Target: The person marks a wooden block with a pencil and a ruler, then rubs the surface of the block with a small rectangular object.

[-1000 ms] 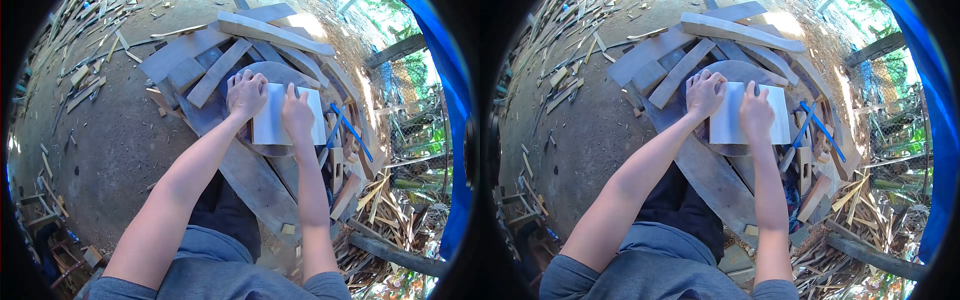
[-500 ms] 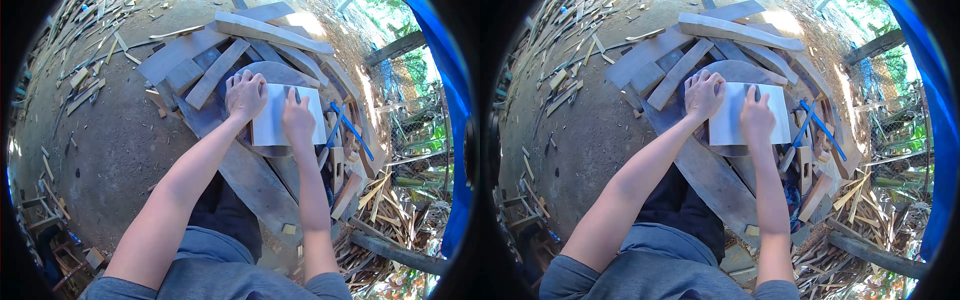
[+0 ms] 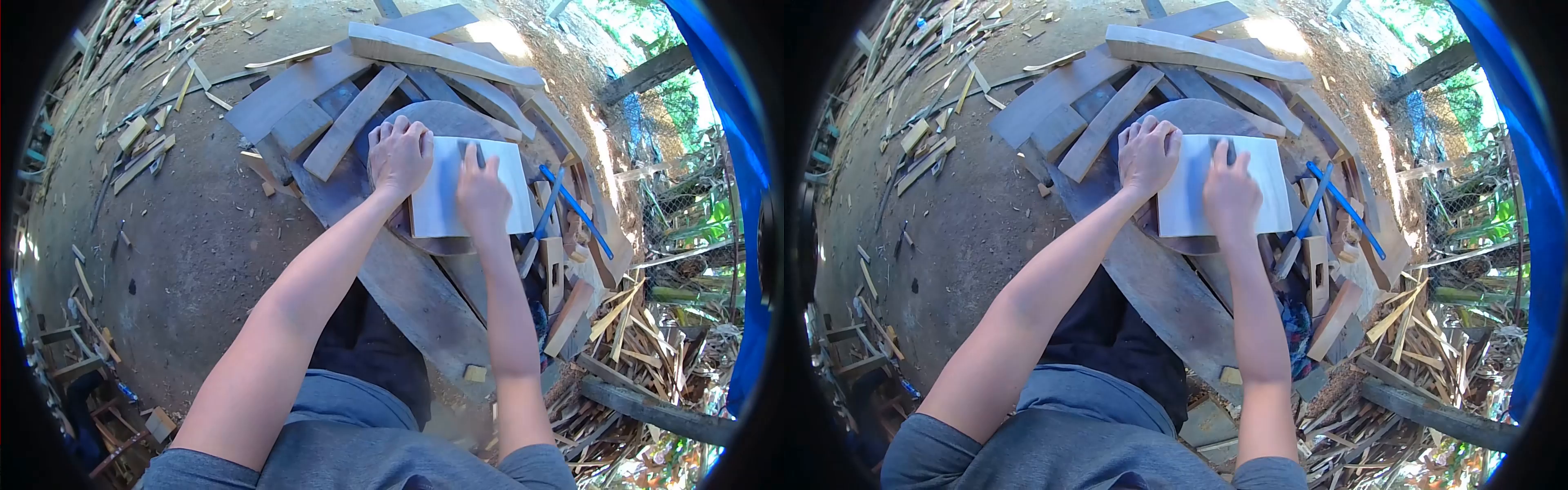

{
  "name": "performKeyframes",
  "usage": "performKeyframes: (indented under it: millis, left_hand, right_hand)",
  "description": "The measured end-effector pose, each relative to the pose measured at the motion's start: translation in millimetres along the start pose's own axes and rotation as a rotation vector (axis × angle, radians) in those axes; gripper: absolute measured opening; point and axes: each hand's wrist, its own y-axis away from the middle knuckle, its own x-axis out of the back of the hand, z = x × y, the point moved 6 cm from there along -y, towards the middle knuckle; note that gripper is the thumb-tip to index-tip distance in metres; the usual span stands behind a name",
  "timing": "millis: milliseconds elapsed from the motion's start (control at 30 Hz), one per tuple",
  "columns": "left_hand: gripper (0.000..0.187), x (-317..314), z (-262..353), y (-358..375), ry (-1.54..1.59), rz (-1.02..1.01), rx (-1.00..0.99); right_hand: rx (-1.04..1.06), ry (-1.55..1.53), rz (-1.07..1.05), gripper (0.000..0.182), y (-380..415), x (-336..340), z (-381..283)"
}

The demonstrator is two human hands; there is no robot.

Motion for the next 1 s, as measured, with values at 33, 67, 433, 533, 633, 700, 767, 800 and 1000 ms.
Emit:
performKeyframes:
  millis: [33, 67, 433, 533, 633, 700, 767, 800, 1000]
  left_hand:
    - [0.022, 0.2, -0.4, -0.2, 0.005, 0.001, 0.000]
    - [0.022, -0.8, 0.3, -0.1, 0.013, 0.001, -0.001]
    - [0.017, -2.9, -0.1, 0.1, -0.028, 0.013, -0.034]
    - [0.016, -4.2, 0.0, 0.0, 0.004, 0.026, -0.029]
    - [0.015, -2.6, -2.3, 1.6, 0.018, 0.024, -0.029]
    - [0.015, -4.6, -0.1, 0.0, 0.041, 0.023, -0.023]
    - [0.013, -1.7, -0.4, 0.4, 0.003, 0.056, -0.014]
    - [0.013, -1.7, -1.9, 0.0, 0.003, 0.052, -0.001]
    - [0.017, -6.5, -1.1, -0.1, 0.005, 0.041, -0.045]
  right_hand:
    - [-0.009, -0.009, 0.023, 0.043, -12.3, -1.9, -1.8]
    - [-0.014, -0.010, 0.023, 0.043, -9.1, -2.7, -1.7]
    - [0.139, 0.054, -0.001, 0.043, 80.3, 28.1, -23.7]
    - [0.069, 0.015, 0.052, 0.040, 8.9, 4.8, -22.4]
    - [0.037, 0.036, 0.065, 0.039, -21.4, -1.9, -30.0]
    - [0.039, 0.038, 0.042, 0.040, 3.6, 4.1, -26.1]
    - [0.076, 0.059, 0.014, 0.044, 45.6, 13.5, -26.4]
    - [0.100, 0.081, 0.008, 0.045, 68.4, 19.0, -25.9]
    - [0.091, 0.052, -0.017, 0.043, 60.8, 20.3, -25.6]
